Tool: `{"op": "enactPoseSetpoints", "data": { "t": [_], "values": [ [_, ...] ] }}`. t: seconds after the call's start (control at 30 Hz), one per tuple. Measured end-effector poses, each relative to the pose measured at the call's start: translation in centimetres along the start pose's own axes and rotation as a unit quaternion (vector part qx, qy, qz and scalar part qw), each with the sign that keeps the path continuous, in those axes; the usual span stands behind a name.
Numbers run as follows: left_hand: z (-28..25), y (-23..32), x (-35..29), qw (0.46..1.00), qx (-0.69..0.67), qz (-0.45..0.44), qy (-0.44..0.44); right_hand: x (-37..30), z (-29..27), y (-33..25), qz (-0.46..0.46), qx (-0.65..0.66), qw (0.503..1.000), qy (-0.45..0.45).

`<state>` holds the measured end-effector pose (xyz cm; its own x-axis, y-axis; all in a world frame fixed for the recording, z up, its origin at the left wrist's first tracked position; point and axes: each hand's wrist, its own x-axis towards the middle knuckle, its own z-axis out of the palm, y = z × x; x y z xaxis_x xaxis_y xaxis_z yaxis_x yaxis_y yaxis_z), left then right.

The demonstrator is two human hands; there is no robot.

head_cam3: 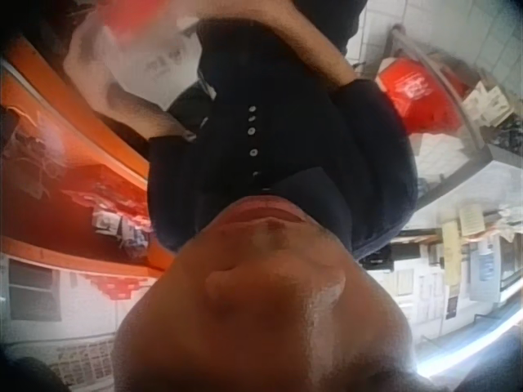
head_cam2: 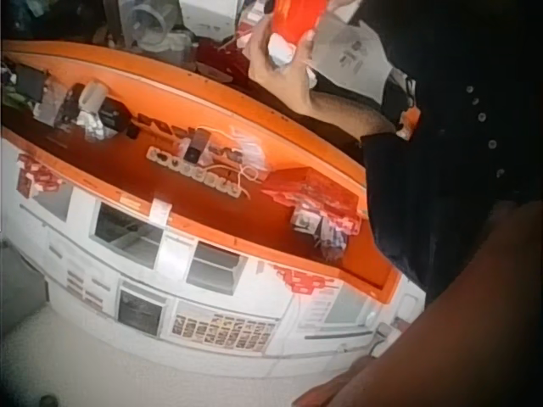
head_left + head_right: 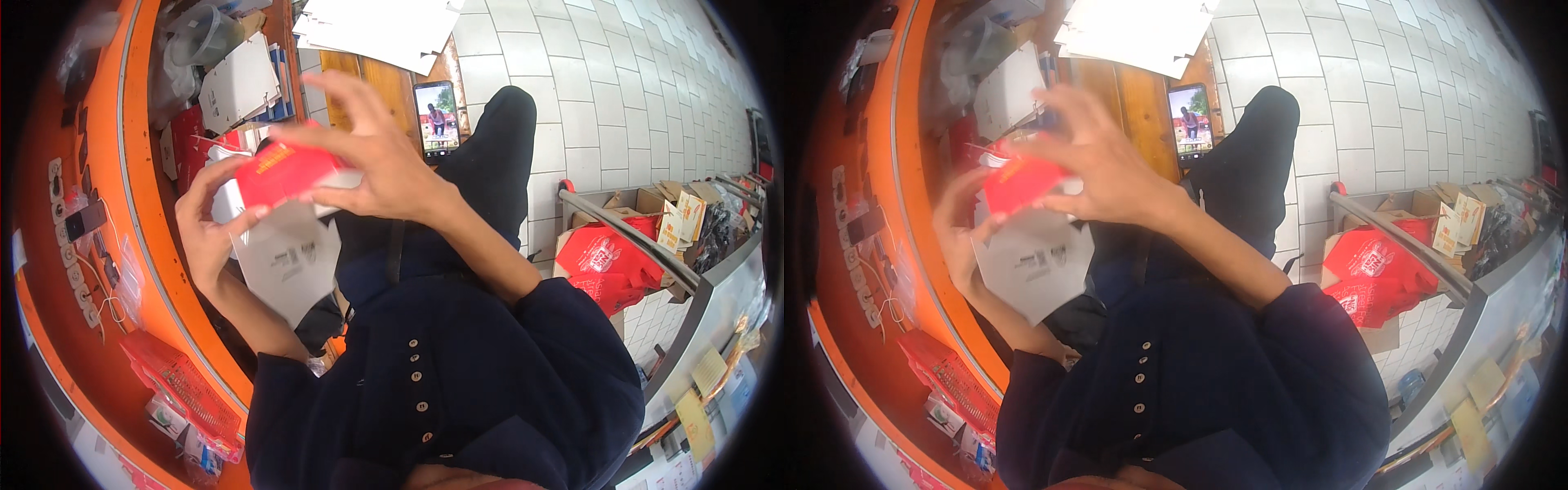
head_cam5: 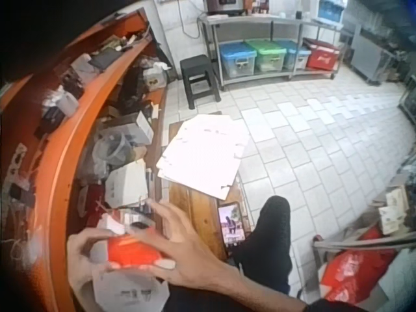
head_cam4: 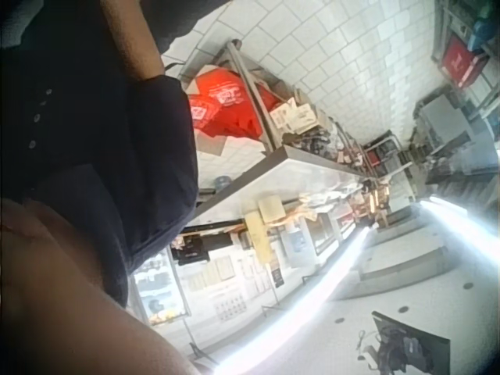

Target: The person assembles cardboard food boxes by hand, folding the flaps of flat red and white cardboard sheets into shape and stacking them on a bench.

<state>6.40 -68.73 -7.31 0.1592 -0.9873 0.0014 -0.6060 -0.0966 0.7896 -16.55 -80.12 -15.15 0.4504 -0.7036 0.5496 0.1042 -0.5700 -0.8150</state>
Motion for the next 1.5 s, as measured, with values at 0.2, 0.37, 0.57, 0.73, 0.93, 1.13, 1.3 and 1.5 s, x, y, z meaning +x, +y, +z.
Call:
{"op": "enactPoseSetpoints", "data": {
  "t": [0.2,0.37,0.57,0.73,0.93,1.13,1.3,1.5],
  "values": [
    [1.5,-2.0,1.6,0.993,-0.09,-0.001,-0.077,-2.0,0.4,3.5,0.066,0.097,0.984,-0.136],
    [2.4,-8.0,-1.9,0.976,-0.099,-0.13,0.142,-3.8,-0.7,8.6,0.189,0.06,0.98,0.023],
    [11.3,-13.2,-4.9,0.88,-0.443,-0.147,0.092,-5.0,1.9,11.9,0.294,0.061,0.936,0.183],
    [14.7,-13.6,0.4,0.867,-0.399,-0.202,0.219,-6.6,3.7,13.9,0.316,0.049,0.946,0.049],
    [14.4,-18.4,3.1,0.882,-0.305,-0.265,0.243,-2.2,0.5,19.9,0.24,-0.107,0.959,0.102],
    [16.7,-19.8,3.8,0.89,-0.314,-0.236,0.232,0.3,-3.6,28.0,0.099,-0.529,0.836,-0.108],
    [16.1,-19.2,3.6,0.891,-0.306,-0.255,0.219,3.8,-2.1,26.4,0.164,-0.554,0.762,-0.294],
    [18.3,-23.3,6.0,0.895,-0.298,-0.264,0.201,7.6,-4.8,27.3,0.27,-0.407,0.789,-0.372]
  ]
}}
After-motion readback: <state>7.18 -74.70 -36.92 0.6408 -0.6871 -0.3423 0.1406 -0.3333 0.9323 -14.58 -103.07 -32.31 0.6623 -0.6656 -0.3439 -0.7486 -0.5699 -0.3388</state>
